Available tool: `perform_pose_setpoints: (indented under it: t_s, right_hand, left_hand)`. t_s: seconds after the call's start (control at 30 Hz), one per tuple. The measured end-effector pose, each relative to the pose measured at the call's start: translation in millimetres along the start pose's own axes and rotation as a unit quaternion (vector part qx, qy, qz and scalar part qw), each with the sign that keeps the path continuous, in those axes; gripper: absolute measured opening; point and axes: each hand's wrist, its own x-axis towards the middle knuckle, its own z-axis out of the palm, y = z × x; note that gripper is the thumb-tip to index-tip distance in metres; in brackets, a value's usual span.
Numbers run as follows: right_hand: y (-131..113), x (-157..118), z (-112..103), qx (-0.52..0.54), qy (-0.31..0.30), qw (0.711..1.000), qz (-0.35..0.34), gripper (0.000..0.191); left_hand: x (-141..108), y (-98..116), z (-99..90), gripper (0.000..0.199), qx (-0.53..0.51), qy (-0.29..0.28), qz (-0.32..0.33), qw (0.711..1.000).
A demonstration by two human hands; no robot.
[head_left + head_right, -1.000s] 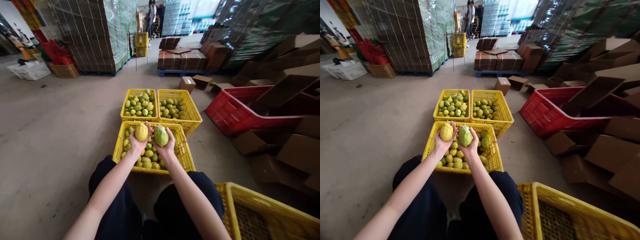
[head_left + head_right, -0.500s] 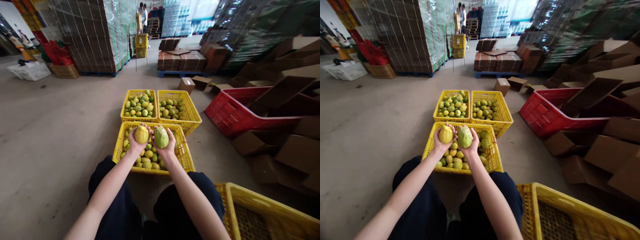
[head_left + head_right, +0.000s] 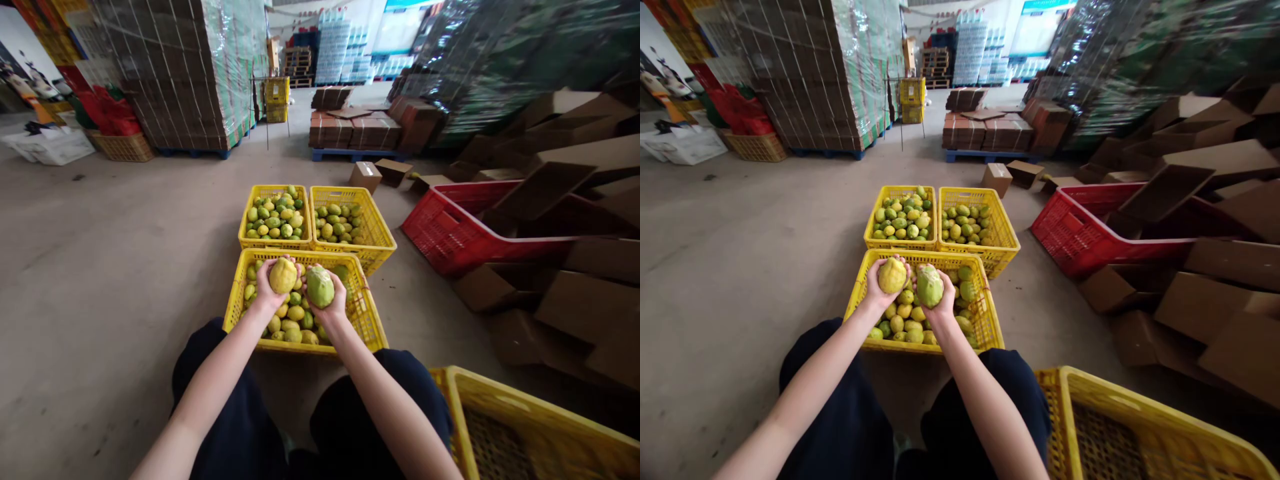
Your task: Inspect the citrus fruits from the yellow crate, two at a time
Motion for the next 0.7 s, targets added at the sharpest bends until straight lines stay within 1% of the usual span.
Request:
perform_pose_setpoints:
  t_s: [0.1,0.17,0.23,0.33,0.47,0.53,0.6,0.67,0.7]
  right_hand:
    - [6.4,4.5,-14.3,-0.050,0.043,0.997,0.051,0.023]
    - [12.8,9.1,-26.2,-0.088,0.097,0.987,0.091,0.019]
    - [21.0,13.2,-38.1,-0.129,0.156,0.971,0.128,0.014]
    - [35.2,16.0,-54.1,-0.167,0.194,0.952,0.166,0.010]
    - [50.4,16.9,-69.8,-0.208,0.241,0.925,0.208,0.010]
    - [53.0,21.8,-73.3,-0.229,0.259,0.912,0.219,0.012]
    - [51.3,32.8,-71.5,-0.250,0.268,0.905,0.215,0.016]
    - [45.4,50.1,-63.6,-0.271,0.265,0.905,0.196,0.022]
    - [41.4,60.5,-57.6,-0.281,0.253,0.908,0.181,0.025]
  left_hand:
    - [2.0,14.7,-4.6,0.018,-0.068,0.019,0.002,0.997]
    - [5.5,26.4,-9.8,0.023,-0.121,0.031,0.021,0.992]
    - [9.8,38.0,-15.1,0.028,-0.158,0.050,0.045,0.985]
    - [14.4,52.1,-20.1,0.032,-0.183,0.079,0.066,0.978]
    - [13.0,63.2,-20.8,0.031,-0.192,0.096,0.060,0.975]
    - [10.7,66.7,-20.9,0.030,-0.204,0.088,0.055,0.973]
    - [8.9,69.6,-21.5,0.029,-0.214,0.081,0.052,0.972]
    - [7.8,72.0,-22.4,0.029,-0.219,0.082,0.052,0.971]
    - [7.6,73.2,-22.8,0.030,-0.218,0.086,0.053,0.971]
